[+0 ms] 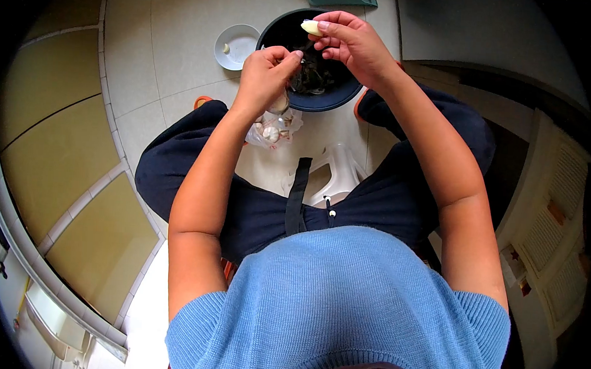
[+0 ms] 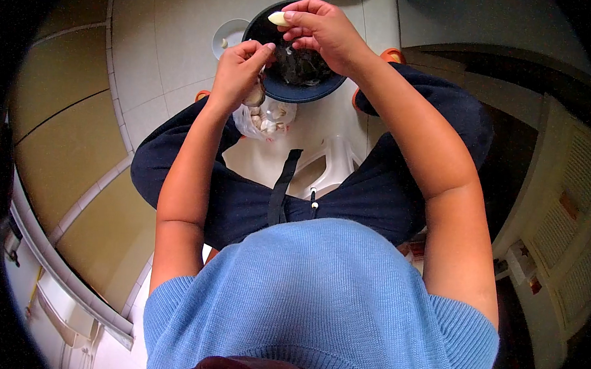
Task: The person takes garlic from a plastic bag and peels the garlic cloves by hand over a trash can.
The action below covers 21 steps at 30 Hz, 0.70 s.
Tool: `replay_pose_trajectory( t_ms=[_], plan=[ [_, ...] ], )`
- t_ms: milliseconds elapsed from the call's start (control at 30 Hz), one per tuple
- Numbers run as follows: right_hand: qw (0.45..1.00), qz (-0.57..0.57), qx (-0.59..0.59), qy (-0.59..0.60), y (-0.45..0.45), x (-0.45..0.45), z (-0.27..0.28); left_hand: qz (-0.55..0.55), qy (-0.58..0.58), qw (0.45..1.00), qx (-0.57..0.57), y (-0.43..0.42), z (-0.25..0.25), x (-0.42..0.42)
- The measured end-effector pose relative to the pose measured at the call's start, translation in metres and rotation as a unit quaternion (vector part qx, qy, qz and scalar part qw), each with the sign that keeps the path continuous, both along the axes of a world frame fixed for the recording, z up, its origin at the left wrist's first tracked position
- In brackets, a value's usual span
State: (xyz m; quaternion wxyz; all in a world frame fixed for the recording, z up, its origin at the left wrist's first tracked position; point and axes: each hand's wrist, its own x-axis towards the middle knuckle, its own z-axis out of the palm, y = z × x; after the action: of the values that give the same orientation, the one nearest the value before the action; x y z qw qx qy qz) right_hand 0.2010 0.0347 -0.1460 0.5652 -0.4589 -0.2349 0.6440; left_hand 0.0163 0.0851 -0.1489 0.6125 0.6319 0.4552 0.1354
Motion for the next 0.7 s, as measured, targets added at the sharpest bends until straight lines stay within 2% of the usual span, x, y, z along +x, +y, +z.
replay_pose_trajectory(
  t_ms=[100, 167, 267, 400, 500, 567, 700],
  plan=[
    [1.0, -0.001, 0.009, -0.016, 0.0, -0.002, -0.001, 0.006, -0.002, 1.0, 0.014, -0.001, 0.006, 0.001],
    [0.999, 0.013, 0.03, -0.043, -0.001, -0.004, 0.0, 0.08, -0.109, 0.985, -0.105, -0.003, 0.012, 0.004],
    [0.991, 0.062, 0.055, -0.105, -0.001, -0.007, 0.001, 0.129, -0.17, 0.967, -0.137, -0.002, 0.013, 0.007],
    [0.992, 0.079, 0.051, -0.086, -0.003, -0.012, 0.005, 0.119, -0.208, 0.959, -0.149, 0.0, 0.015, 0.005],
    [0.996, 0.051, 0.064, -0.044, -0.003, -0.015, 0.006, 0.158, -0.215, 0.947, -0.181, 0.003, 0.014, 0.003],
    [0.988, 0.041, 0.073, -0.129, -0.003, -0.015, 0.004, 0.173, -0.228, 0.935, -0.209, 0.003, 0.015, 0.002],
    [0.973, 0.031, 0.096, -0.209, -0.004, -0.017, 0.006, 0.172, -0.229, 0.935, -0.21, 0.002, 0.015, 0.003]
  ],
)
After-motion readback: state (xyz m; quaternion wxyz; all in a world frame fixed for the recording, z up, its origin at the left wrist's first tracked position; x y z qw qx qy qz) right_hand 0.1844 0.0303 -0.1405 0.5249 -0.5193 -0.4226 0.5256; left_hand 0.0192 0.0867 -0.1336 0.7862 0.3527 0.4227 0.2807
